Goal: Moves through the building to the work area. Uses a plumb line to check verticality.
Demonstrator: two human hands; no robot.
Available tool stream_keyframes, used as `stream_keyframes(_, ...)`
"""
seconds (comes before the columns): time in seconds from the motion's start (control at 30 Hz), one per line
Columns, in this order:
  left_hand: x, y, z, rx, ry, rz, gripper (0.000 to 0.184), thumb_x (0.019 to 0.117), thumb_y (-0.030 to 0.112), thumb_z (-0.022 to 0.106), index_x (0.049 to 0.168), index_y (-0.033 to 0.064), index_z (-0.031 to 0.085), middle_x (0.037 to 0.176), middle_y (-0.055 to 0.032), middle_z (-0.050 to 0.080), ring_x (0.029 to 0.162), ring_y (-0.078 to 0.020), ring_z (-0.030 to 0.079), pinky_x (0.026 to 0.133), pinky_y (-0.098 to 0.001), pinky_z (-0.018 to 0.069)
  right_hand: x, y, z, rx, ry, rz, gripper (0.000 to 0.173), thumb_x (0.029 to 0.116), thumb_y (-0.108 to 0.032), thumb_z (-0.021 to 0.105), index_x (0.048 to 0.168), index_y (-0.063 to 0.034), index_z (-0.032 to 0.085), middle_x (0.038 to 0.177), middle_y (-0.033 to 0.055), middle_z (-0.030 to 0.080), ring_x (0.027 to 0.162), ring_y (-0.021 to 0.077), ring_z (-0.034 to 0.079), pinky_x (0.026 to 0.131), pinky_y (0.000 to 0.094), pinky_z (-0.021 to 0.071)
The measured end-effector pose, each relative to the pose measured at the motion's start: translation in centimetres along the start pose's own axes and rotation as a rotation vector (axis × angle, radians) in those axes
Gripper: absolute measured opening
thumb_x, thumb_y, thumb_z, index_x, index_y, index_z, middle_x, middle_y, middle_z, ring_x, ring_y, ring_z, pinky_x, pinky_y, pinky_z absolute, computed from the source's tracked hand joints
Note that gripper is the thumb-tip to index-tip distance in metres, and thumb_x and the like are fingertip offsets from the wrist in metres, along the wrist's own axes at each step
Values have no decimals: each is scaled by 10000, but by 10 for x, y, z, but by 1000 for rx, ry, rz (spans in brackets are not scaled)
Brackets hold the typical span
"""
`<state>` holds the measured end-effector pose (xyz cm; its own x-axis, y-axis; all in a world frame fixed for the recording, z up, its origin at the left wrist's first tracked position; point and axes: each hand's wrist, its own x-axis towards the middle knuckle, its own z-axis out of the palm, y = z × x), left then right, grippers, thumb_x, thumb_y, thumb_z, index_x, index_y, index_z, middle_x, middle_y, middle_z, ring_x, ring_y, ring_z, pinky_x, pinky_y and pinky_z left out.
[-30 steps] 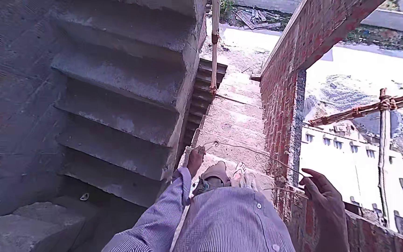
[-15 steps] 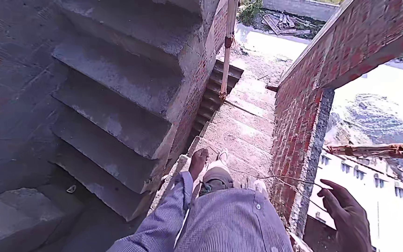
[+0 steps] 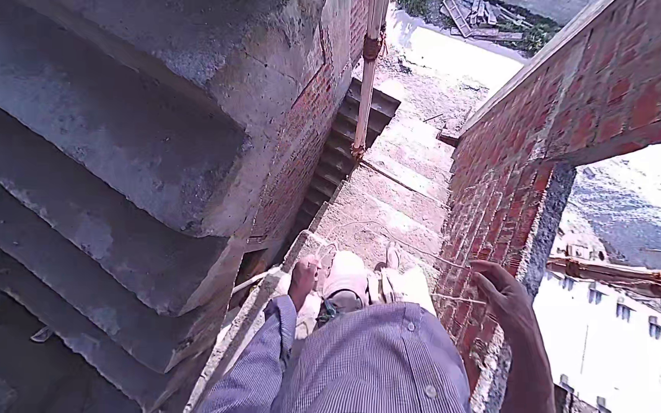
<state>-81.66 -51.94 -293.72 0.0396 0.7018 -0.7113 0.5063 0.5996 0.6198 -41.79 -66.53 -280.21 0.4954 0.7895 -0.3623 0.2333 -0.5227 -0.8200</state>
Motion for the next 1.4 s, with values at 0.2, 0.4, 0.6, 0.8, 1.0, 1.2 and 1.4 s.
stream_keyframes(0.2, 110, 31, 76, -123, 107, 94, 286, 1095, 170, 438, 946, 5, 618, 713, 1, 527, 588, -78, 513, 606, -257, 480, 156, 38, -6, 60, -12, -194, 271, 975, -79, 565, 1229, -37, 652, 831, -12, 695, 604, 25, 600, 540, 180, 504)
stream_keyframes(0.4, 159, 62, 162, -111, 78, 81, 284, 1089, 171, 447, 965, -9, 629, 723, -19, 536, 593, -98, 516, 615, -290, 490, 219, 106, -39, 157, -15, -32, 253, 976, -47, 567, 1209, -24, 664, 898, 25, 714, 640, 49, 614, 566, 198, 509)
stream_keyframes(0.6, 241, 116, 188, -80, 74, 133, 307, 1090, 186, 452, 907, 18, 633, 677, 2, 527, 569, -89, 509, 601, -277, 477, 294, 168, -66, 350, 89, 82, 215, 991, -36, 547, 1154, -18, 686, 949, 34, 728, 641, 44, 620, 527, 171, 503)
stream_keyframes(0.8, 393, 187, 230, 86, -124, 194, 319, 1096, 212, 454, 895, 31, 622, 692, -8, 529, 573, -96, 510, 600, -287, 479, 445, 169, -25, 646, 369, 47, 228, 1037, -57, 465, 1094, -39, 684, 715, -43, 612, 468, -1, 459, 415, 134, 390)
stream_keyframes(1.0, 420, 251, 294, 188, -314, 257, 345, 1083, 277, 468, 877, 54, 631, 698, -13, 505, 620, -132, 491, 653, -354, 458, 523, 112, 22, 832, -14, 6, 239, 1027, -101, 495, 1098, -14, 706, 643, -7, 551, 445, 20, 427, 408, 164, 383)
stream_keyframes(1.2, 488, 304, 359, 256, -425, 293, 369, 1084, 316, 459, 945, 37, 656, 791, -63, 595, 734, -179, 581, 750, -419, 501, 626, 133, 52, 507, -341, 4, 297, 1043, -72, 503, 1292, -7, 651, 1040, 101, 753, 599, 65, 584, 488, 206, 447)
stream_keyframes(1.4, 595, 370, 428, 403, -434, 453, 380, 1096, 302, 440, 1022, 11, 674, 863, -88, 625, 786, -186, 587, 796, -411, 497, 756, 203, 37, 516, -489, -138, 475, 959, -4, 562, 1433, -39, 551, 1406, 88, 628, 802, 88, 642, 584, 226, 492)
